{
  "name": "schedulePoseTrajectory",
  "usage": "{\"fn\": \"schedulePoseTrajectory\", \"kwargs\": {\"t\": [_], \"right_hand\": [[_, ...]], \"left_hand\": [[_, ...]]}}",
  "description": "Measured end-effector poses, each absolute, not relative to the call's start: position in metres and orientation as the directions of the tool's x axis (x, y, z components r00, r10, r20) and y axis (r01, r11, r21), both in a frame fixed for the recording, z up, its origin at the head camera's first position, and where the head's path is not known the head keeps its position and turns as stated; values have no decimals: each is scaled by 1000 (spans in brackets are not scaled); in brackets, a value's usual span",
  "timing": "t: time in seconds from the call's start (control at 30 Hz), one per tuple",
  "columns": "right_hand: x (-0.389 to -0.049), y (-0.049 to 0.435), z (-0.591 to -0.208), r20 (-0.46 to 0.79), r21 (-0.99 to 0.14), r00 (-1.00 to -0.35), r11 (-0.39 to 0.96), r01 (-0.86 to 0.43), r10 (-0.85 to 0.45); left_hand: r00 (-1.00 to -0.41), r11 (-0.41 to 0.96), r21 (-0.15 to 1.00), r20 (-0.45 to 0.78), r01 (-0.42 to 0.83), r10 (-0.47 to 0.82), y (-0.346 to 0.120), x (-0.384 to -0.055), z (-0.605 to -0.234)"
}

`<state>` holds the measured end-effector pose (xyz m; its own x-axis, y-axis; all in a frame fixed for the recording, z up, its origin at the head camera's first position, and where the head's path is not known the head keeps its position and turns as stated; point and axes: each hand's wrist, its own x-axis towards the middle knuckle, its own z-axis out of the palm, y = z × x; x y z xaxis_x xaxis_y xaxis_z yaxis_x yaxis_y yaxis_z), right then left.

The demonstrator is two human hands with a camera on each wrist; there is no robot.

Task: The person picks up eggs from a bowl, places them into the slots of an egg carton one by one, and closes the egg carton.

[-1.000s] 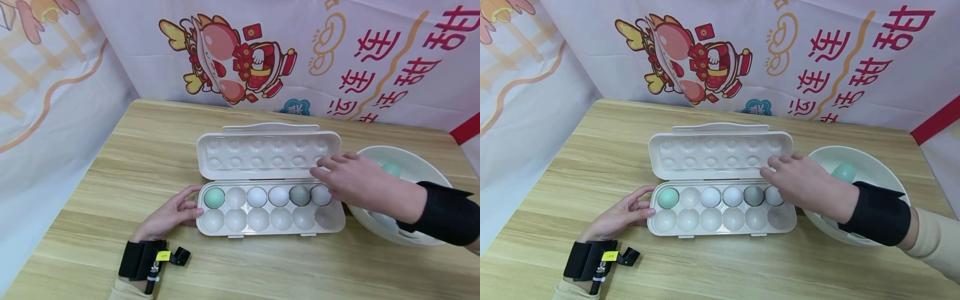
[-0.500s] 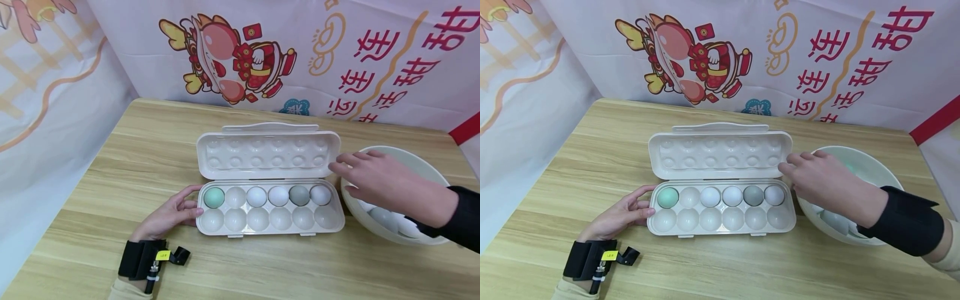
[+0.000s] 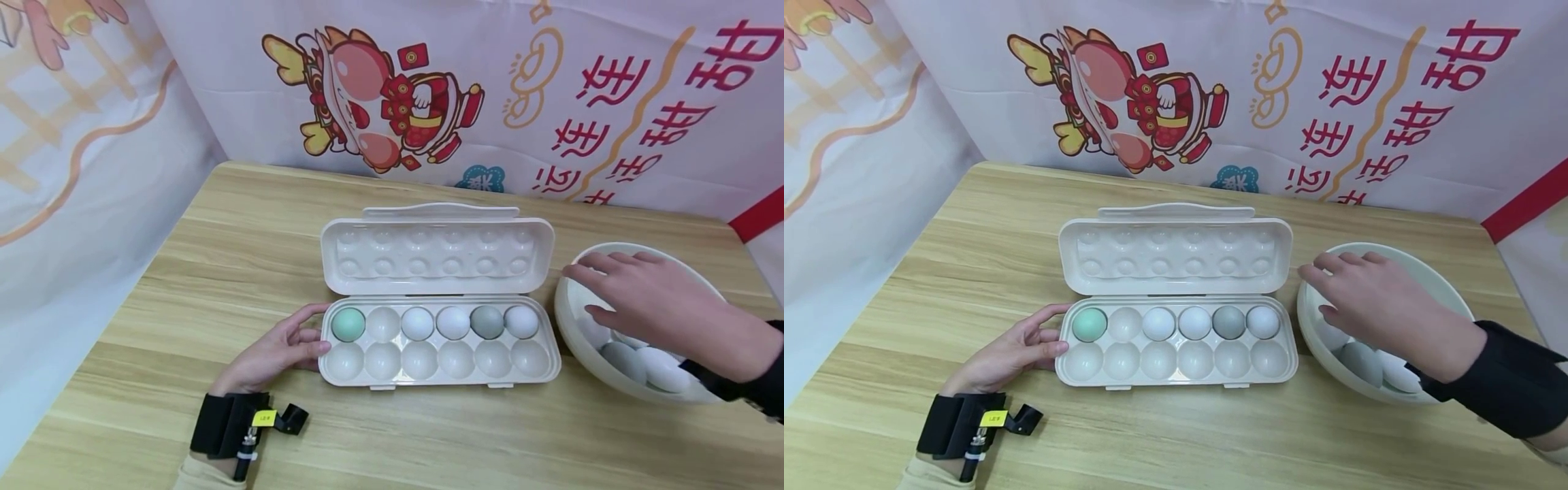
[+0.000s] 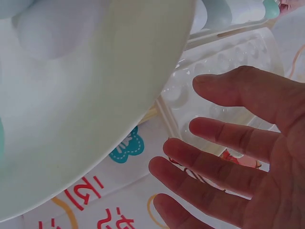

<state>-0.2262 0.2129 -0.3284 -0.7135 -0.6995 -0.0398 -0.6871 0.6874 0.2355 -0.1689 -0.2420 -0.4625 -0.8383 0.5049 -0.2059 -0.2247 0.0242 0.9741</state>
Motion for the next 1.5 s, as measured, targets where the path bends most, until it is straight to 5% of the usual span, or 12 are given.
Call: {"fn": "schedulePoseTrajectory", "kwargs": {"t": [0.47,1.0,1.5], "right_hand": [[-234,228,-337,-124,191,-797,773,-604,-592],[-243,243,-352,-90,167,-787,769,-617,-611],[-257,258,-361,-249,43,-836,857,-514,-489]], "left_hand": [[-836,26,977,-194,-210,513,-243,-168,-464],[-835,16,977,-192,-215,516,-242,-169,-464],[-837,29,976,-198,-214,510,-241,-169,-464]]}}
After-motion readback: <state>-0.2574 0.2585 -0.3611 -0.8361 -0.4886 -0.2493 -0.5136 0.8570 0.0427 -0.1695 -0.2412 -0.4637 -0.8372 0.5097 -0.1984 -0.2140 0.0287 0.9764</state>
